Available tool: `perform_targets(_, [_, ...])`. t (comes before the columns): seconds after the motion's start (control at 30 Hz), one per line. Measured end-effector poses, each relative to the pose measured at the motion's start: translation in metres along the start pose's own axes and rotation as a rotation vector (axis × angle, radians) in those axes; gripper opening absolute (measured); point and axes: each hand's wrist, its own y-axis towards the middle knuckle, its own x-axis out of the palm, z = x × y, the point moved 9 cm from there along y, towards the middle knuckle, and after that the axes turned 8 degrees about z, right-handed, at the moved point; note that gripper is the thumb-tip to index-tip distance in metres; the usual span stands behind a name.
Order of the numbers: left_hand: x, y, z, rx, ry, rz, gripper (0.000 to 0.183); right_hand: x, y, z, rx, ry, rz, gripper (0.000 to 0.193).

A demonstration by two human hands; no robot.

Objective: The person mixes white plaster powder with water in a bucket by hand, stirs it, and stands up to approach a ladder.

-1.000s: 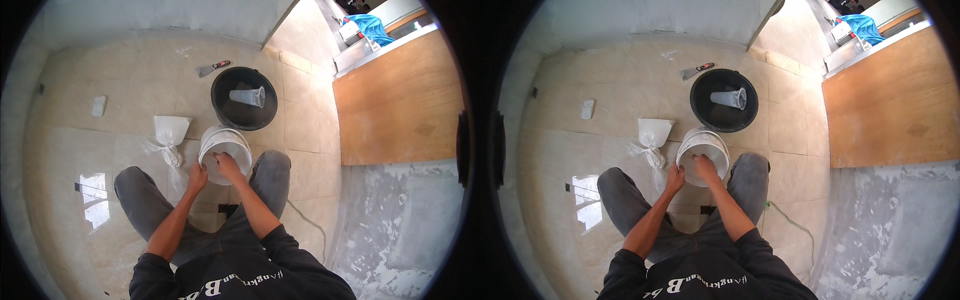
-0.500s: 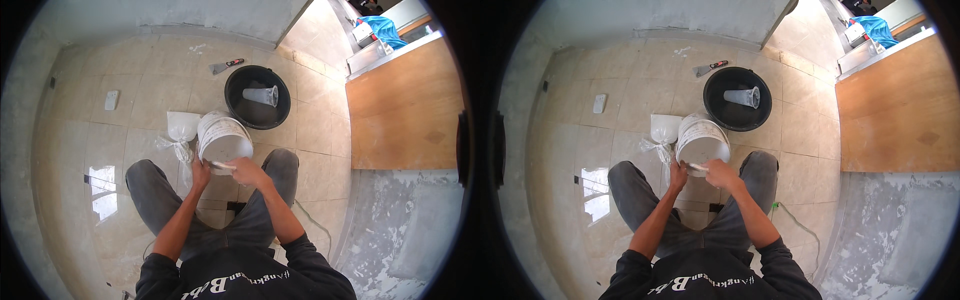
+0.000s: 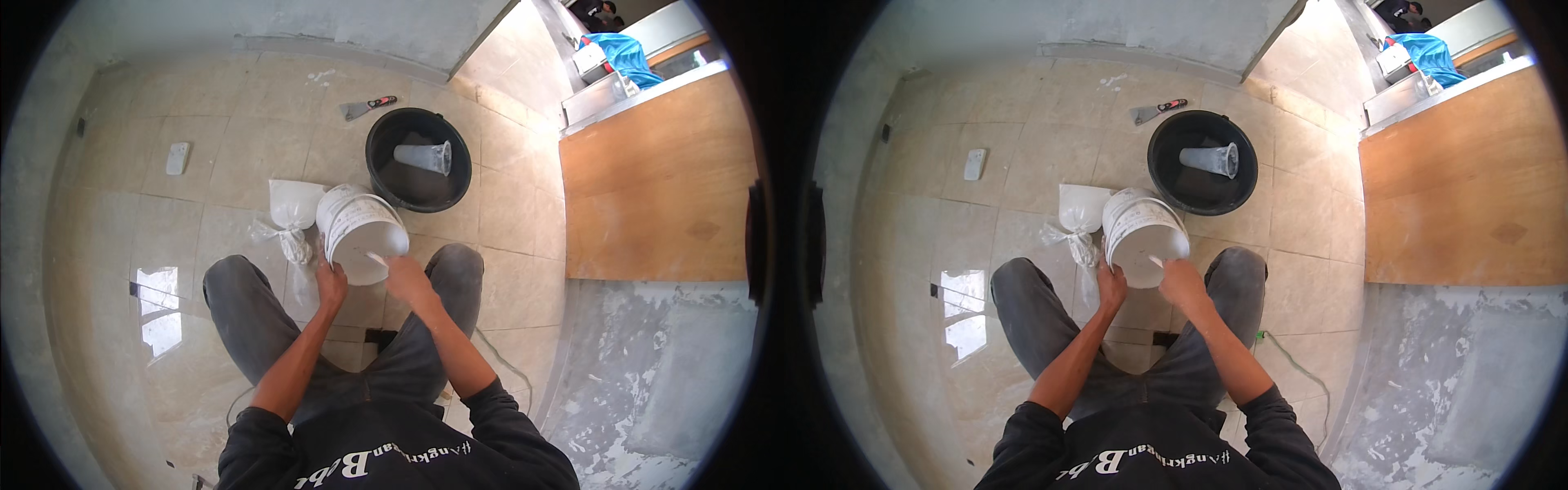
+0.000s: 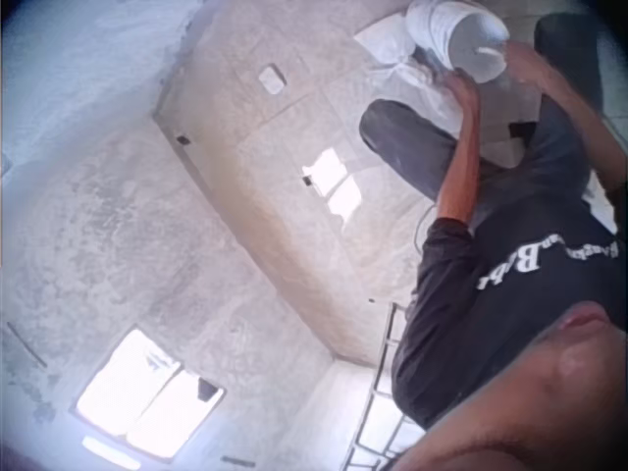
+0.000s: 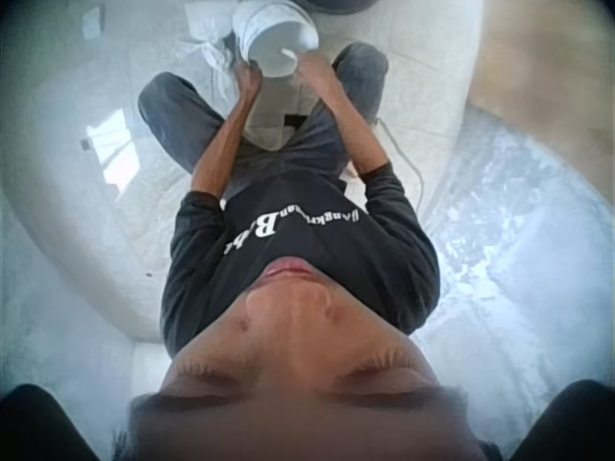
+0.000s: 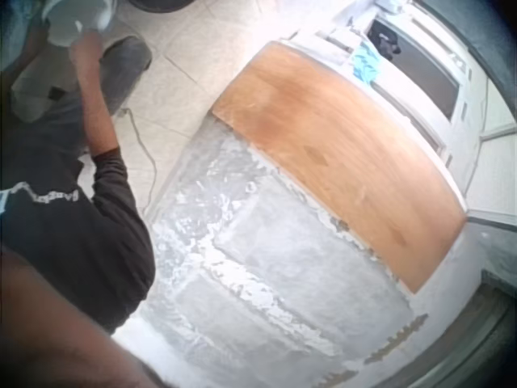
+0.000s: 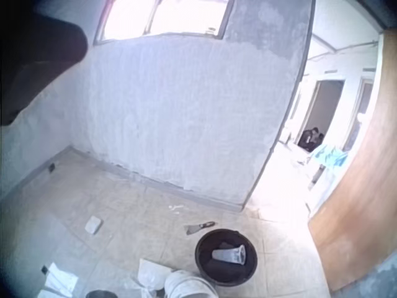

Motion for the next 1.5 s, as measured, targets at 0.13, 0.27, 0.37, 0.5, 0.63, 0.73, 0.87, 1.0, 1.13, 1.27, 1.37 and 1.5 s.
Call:
perform_targets(0.13, [0.004,-0.005,0.004,0.109,0.106,-0.084,0.069,0.043,-0.007,-0.01,-0.188,-0.13,-0.035,0.023])
perform_targets(0.27, [0.006,-0.013,0.015,0.157,0.12,-0.154,0.078,0.063,-0.009,-0.003,0.11,0.221,-0.352,0.036])
perform_targets(0.37, [0.007,-0.014,0.015,0.157,0.122,-0.167,0.08,0.044,-0.011,0.011,0.331,0.639,-0.362,0.039])
perform_targets(0.5, [0.008,-0.015,0.021,0.179,0.111,-0.156,0.077,0.051,-0.004,0.031,0.359,0.606,-0.344,0.04])
perform_targets(0.63, [0.01,-0.015,0.016,0.149,0.153,-0.158,0.075,0.044,0.019,0.022,0.05,0.049,-0.209,0.036])
perform_targets(0.73, [0.006,-0.013,0.018,0.214,0.163,-0.142,0.075,0.018,0.024,-0.003,-0.115,-0.162,0.21,0.03])
perform_targets(0.87, [0.012,-0.013,0.02,0.153,0.102,-0.153,0.074,0.073,0.052,0.036,0.005,-0.233,0.065,0.038])
perform_targets(1.0, [0.016,-0.013,0.023,0.198,0.111,-0.16,0.073,0.099,0.052,0.024,-0.1,-0.117,0.02,0.032])
perform_targets(1.13, [0.003,-0.014,0.015,0.188,0.125,-0.152,0.073,0.055,0.037,-0.022,0.107,0.322,-0.339,0.024])
perform_targets(1.27, [0.007,-0.011,0.0,0.122,0.027,-0.16,0.072,0.019,-0.001,-0.023,0.202,0.406,-0.418,0.032])
perform_targets(1.37, [0.011,-0.009,0.002,0.122,0.045,-0.163,0.071,0.032,0.001,-0.003,0.034,0.166,-0.287,0.029])
perform_targets(1.5, [0.009,-0.008,-0.001,0.115,0.077,-0.141,0.071,0.039,0.027,0.015,0.016,-0.124,-0.116,0.022])
